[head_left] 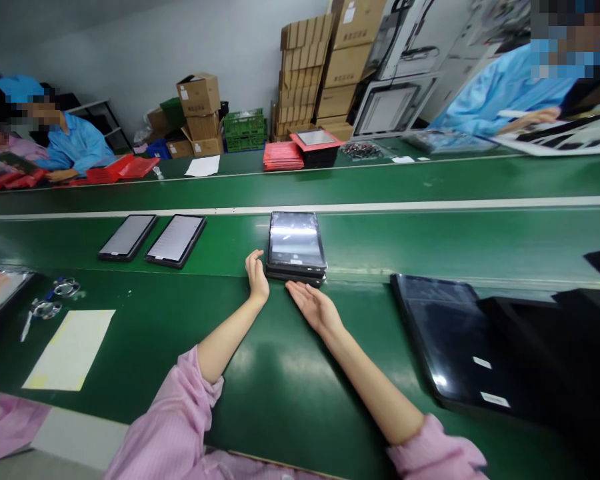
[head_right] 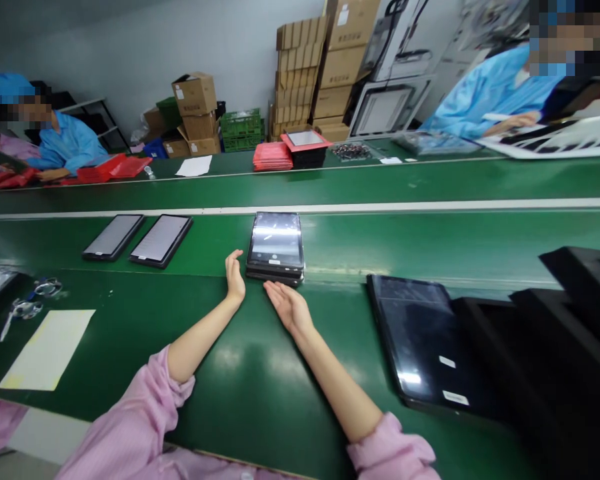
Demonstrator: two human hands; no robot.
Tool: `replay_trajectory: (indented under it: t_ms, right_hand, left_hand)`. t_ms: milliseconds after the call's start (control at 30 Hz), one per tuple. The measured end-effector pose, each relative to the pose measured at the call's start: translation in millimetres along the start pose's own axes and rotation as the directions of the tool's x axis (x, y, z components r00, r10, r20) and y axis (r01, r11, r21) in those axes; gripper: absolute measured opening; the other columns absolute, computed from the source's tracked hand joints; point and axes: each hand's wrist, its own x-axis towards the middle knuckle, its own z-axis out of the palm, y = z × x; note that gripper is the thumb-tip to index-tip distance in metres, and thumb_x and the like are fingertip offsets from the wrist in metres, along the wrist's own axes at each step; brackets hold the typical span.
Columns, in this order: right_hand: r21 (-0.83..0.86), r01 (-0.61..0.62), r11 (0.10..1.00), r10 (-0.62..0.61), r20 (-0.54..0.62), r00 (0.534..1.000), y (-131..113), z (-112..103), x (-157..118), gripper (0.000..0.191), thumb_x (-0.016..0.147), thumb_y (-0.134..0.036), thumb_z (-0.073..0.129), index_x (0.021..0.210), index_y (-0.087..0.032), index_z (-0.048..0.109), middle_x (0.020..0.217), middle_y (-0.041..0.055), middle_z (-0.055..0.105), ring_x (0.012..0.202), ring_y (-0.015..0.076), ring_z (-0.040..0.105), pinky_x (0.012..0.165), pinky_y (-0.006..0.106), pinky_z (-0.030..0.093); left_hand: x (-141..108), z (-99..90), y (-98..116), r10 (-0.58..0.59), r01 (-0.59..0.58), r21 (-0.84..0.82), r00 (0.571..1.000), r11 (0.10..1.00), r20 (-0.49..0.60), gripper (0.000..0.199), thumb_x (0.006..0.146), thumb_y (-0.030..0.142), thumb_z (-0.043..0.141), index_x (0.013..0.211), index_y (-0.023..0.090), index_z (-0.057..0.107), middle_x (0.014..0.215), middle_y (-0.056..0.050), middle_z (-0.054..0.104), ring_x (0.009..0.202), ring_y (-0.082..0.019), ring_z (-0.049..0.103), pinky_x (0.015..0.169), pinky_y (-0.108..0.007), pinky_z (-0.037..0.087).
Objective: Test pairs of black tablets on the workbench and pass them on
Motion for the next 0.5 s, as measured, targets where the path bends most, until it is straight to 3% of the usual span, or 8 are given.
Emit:
replay_trajectory:
  t_ms: [133, 233, 333, 400, 500]
  right_hand:
    - [-0.188, 0.090, 0.978, -0.044, 0.235, 0.971, -1.3, -1.1, 2.6, 0.046, 0.070, -0.030, 0.082, 0.114, -0.023, 0.070, 0.102, 0.0072, 0.077, 0.098, 0.0218, 0.073, 0.105, 0.044, 0.051]
    - [-0.413, 0.166, 0.896, -0.034, 0.309, 0.950, 1.6, -2.8, -8.0, 0.044, 0.072, -0.037, 0.083, 0.113, -0.023, 0.074, 0.101, 0.0066, 0.077, 0.093, 0.0201, 0.072, 0.100, 0.042, 0.053]
    - [-0.531, 0.227, 0.816, -0.047, 0.330, 0.943, 3.7, -2.8, -15.1, 0.039, 0.075, -0.041, 0.080, 0.107, -0.021, 0.076, 0.098, 0.0067, 0.077, 0.091, 0.0204, 0.071, 0.096, 0.040, 0.054]
    - [-0.506, 0.237, 0.830, -0.073, 0.322, 0.944, 4.5, -2.6, -15.6, 0.039, 0.075, -0.042, 0.080, 0.107, -0.022, 0.076, 0.097, 0.0060, 0.077, 0.090, 0.0197, 0.071, 0.093, 0.037, 0.055]
    - [-0.428, 0.217, 0.877, -0.092, 0.292, 0.952, 5.7, -3.1, -13.3, 0.041, 0.072, -0.041, 0.082, 0.108, -0.022, 0.076, 0.096, 0.0055, 0.077, 0.089, 0.0187, 0.071, 0.091, 0.035, 0.055]
  left_hand:
    - [-5.4, -1.2, 8.2, 0.004, -0.004, -0.006, 1.000, 1.000, 0.005, 0.030, 0.097, 0.031, 0.039, 0.109, 0.022, 0.064, 0.121, -0.010, 0.060, 0.123, -0.022, 0.052, 0.113, -0.038, 0.034]
    - [-6.7, -1.7, 14.2, -0.025, 0.024, -0.029, 1.000, 0.999, -0.014, 0.025, 0.094, 0.027, 0.045, 0.105, 0.022, 0.067, 0.114, -0.008, 0.063, 0.117, -0.022, 0.055, 0.111, -0.037, 0.036]
    - [9.6, -12.3, 21.3, -0.079, 0.070, -0.076, 0.988, 0.995, -0.132, 0.020, 0.091, 0.024, 0.050, 0.103, 0.022, 0.066, 0.117, -0.008, 0.062, 0.121, -0.021, 0.054, 0.112, -0.034, 0.034]
    - [33.6, -32.1, 28.0, -0.142, 0.110, -0.127, 0.948, 0.986, -0.284, 0.023, 0.091, 0.023, 0.049, 0.111, 0.022, 0.061, 0.130, -0.009, 0.055, 0.132, -0.021, 0.046, 0.116, -0.034, 0.030]
    - [78.3, -80.3, 41.9, -0.270, 0.164, -0.251, 0.835, 0.954, -0.480, 0.036, 0.094, 0.023, 0.040, 0.129, 0.024, 0.047, 0.150, -0.010, 0.037, 0.147, -0.019, 0.029, 0.118, -0.034, 0.026]
